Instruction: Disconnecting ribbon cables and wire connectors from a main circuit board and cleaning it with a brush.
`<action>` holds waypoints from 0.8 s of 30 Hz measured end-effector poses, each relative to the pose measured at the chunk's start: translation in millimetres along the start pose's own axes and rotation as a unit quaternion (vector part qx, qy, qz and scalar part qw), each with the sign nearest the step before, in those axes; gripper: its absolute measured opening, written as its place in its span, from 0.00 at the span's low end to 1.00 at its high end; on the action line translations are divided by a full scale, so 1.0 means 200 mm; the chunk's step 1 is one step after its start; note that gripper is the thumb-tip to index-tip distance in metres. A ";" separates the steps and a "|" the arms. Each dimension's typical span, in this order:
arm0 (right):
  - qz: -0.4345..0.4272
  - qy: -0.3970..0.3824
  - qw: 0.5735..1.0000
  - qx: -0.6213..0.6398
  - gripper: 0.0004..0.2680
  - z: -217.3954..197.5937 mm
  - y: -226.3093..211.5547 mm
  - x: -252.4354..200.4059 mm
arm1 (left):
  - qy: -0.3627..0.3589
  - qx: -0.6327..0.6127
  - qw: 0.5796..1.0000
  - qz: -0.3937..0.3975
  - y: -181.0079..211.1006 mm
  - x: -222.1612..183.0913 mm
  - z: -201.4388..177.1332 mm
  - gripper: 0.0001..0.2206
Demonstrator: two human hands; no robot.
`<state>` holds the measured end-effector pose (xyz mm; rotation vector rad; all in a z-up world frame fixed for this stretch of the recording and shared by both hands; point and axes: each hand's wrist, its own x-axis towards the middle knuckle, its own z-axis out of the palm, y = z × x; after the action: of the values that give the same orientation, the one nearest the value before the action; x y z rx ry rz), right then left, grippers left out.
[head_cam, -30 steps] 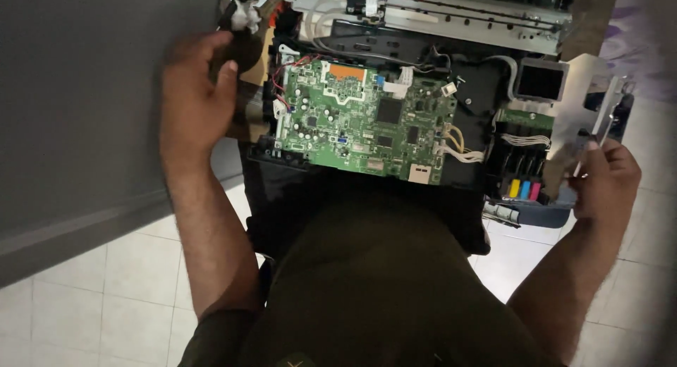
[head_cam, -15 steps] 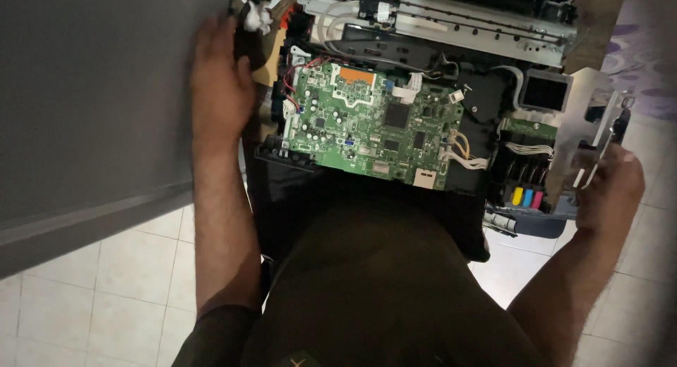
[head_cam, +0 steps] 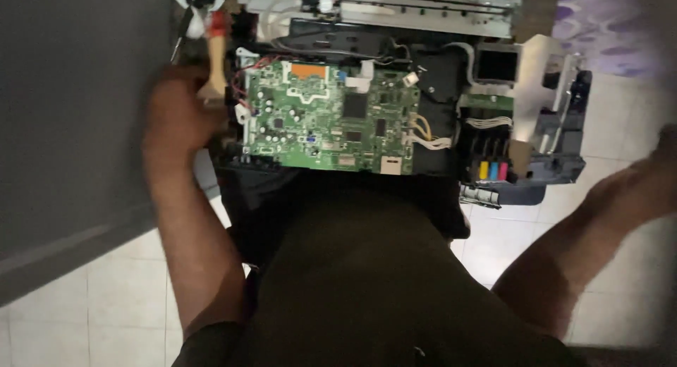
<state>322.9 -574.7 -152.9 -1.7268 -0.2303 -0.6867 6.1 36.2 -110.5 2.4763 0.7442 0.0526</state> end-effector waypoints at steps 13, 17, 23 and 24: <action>-0.022 -0.101 0.987 0.122 0.06 0.46 -0.93 -0.23 | -0.114 0.139 0.960 -0.216 0.41 -0.22 -0.50 0.19; -0.059 -0.294 0.952 0.054 0.11 0.75 -1.33 -0.42 | -0.015 0.110 0.991 -0.070 0.57 -0.40 -0.64 0.17; -0.082 -0.611 0.769 0.171 0.24 1.14 -1.60 -0.52 | 0.006 -0.134 0.940 0.315 0.77 -0.33 -0.48 0.04; -0.130 -0.595 0.774 0.175 0.14 1.19 -1.60 -0.50 | 0.007 -0.193 0.928 0.319 0.76 -0.30 -0.45 0.05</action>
<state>160.5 -241.8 25.2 -1.5382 -1.4016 0.3735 13.0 -55.9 51.5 2.2257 -0.0965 0.4149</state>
